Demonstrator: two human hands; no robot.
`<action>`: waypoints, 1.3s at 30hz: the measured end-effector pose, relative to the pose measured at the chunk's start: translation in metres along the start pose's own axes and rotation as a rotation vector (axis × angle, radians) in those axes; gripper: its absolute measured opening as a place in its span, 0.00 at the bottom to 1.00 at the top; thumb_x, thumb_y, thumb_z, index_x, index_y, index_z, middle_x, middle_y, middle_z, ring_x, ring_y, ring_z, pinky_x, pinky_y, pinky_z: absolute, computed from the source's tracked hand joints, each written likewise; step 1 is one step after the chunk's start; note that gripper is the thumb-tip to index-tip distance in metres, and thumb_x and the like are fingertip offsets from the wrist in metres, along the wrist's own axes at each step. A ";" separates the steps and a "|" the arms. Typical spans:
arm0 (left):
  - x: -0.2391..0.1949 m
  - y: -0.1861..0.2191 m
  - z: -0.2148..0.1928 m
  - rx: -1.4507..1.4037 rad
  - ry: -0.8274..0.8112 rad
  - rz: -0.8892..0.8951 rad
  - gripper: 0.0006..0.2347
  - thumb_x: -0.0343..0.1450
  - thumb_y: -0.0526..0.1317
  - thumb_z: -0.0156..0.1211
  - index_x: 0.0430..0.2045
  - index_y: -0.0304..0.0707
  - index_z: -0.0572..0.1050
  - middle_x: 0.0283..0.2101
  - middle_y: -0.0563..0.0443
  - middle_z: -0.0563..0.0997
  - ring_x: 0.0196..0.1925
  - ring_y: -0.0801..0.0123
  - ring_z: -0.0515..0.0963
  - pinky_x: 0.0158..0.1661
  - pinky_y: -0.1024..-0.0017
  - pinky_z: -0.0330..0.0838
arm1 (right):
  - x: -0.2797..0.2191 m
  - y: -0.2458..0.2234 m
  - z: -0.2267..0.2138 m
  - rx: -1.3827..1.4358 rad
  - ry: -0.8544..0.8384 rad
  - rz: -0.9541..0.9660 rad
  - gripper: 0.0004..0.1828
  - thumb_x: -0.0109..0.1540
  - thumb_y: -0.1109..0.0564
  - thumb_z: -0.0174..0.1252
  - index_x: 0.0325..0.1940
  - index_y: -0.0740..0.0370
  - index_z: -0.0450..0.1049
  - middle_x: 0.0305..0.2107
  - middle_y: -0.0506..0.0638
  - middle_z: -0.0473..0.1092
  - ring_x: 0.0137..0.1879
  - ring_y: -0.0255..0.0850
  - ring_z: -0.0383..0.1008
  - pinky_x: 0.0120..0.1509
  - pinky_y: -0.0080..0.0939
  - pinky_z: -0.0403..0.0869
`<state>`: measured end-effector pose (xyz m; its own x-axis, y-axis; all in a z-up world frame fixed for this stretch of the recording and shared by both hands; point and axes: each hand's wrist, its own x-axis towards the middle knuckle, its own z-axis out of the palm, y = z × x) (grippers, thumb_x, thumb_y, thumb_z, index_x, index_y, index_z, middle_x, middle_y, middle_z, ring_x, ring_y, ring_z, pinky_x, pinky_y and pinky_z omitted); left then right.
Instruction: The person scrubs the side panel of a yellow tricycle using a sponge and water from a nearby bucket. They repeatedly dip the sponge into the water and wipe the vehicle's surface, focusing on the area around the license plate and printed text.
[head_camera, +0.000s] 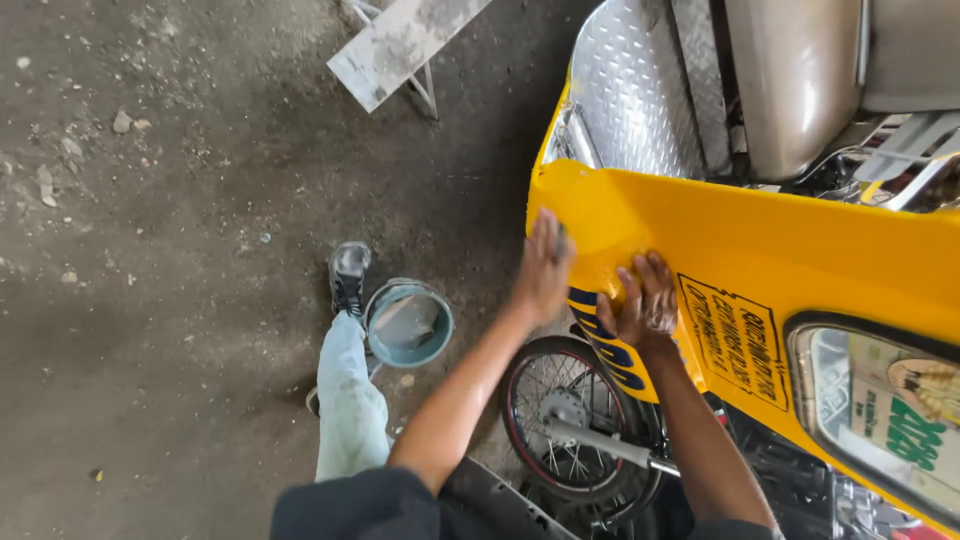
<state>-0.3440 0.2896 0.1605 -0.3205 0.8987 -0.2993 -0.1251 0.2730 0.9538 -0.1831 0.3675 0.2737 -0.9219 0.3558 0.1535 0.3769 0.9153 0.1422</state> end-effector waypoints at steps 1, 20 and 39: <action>0.025 -0.027 0.002 -0.118 0.018 -0.050 0.35 0.79 0.58 0.27 0.74 0.24 0.42 0.79 0.30 0.41 0.81 0.44 0.39 0.75 0.56 0.34 | 0.003 -0.003 -0.004 -0.004 0.005 -0.008 0.27 0.65 0.46 0.60 0.63 0.63 0.66 0.61 0.63 0.62 0.69 0.66 0.64 0.70 0.66 0.69; 0.018 -0.029 0.011 -0.263 0.179 -0.104 0.35 0.79 0.58 0.33 0.73 0.25 0.42 0.79 0.30 0.41 0.81 0.47 0.39 0.76 0.62 0.35 | 0.004 -0.008 -0.013 -0.019 0.028 -0.023 0.27 0.65 0.46 0.59 0.64 0.62 0.67 0.61 0.64 0.64 0.68 0.66 0.66 0.71 0.65 0.70; -0.017 0.048 0.006 0.211 0.104 0.142 0.34 0.80 0.57 0.28 0.74 0.23 0.44 0.78 0.27 0.43 0.81 0.42 0.41 0.76 0.53 0.33 | 0.012 -0.003 -0.007 0.003 0.066 -0.025 0.26 0.66 0.45 0.59 0.62 0.64 0.69 0.61 0.64 0.65 0.68 0.65 0.67 0.71 0.65 0.70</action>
<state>-0.3390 0.2898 0.2118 -0.4169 0.8959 -0.1532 0.1224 0.2223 0.9673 -0.1949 0.3673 0.2823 -0.9230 0.3196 0.2143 0.3534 0.9243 0.1439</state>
